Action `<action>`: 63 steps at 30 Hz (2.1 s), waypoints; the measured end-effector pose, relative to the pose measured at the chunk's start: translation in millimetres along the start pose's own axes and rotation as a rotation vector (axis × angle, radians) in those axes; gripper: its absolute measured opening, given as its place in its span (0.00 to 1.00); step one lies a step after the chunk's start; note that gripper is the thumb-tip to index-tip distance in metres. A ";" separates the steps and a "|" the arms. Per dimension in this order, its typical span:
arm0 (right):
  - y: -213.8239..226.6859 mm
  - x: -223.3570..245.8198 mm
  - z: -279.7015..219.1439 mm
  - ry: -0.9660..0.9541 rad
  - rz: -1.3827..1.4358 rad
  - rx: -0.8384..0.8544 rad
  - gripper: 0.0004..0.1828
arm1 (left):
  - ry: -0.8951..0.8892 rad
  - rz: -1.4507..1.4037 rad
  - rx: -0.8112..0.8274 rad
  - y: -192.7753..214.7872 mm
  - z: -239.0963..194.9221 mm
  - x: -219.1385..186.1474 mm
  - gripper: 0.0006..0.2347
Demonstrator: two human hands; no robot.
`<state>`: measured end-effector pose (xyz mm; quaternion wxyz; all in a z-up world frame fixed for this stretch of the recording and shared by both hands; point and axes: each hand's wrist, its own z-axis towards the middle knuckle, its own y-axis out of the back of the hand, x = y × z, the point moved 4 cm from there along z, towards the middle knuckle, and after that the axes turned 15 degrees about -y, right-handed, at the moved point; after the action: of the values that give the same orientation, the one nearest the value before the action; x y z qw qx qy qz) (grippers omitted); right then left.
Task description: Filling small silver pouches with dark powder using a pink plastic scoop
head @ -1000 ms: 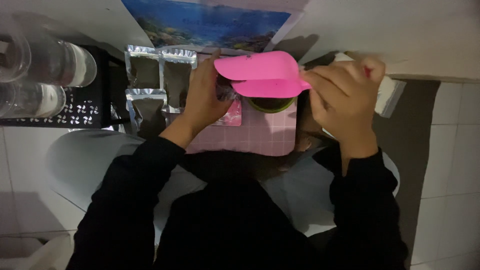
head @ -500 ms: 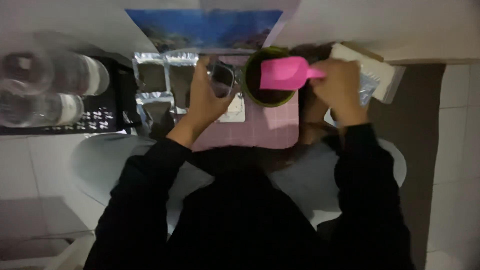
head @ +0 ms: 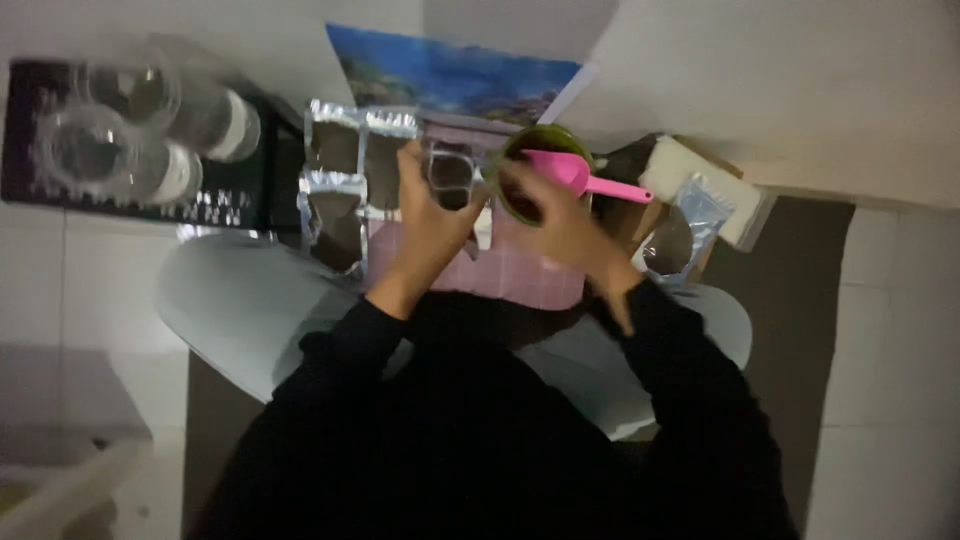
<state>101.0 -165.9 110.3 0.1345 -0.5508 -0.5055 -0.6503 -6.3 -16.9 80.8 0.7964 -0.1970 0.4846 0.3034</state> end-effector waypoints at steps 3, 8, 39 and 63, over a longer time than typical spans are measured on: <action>-35.5 -2.3 1.1 0.036 0.009 -0.023 0.13 | 0.012 0.014 -0.110 -9.6 3.4 -17.3 0.30; -13.5 -18.5 -0.2 0.036 0.081 -0.087 0.11 | 0.002 -0.052 -0.123 -2.0 -0.9 -17.5 0.31; 60.1 -0.7 2.3 -0.004 0.237 -0.412 0.08 | 0.226 -0.391 0.318 -23.3 -45.1 49.6 0.12; 43.4 30.6 -5.1 0.001 0.198 -0.137 0.19 | 0.124 -0.337 0.139 -15.4 27.3 -23.4 0.10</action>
<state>118.9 -178.0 159.1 0.1603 -0.6057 -0.4029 -0.6672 13.8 -18.5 114.3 0.8165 -0.2381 0.5125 0.1186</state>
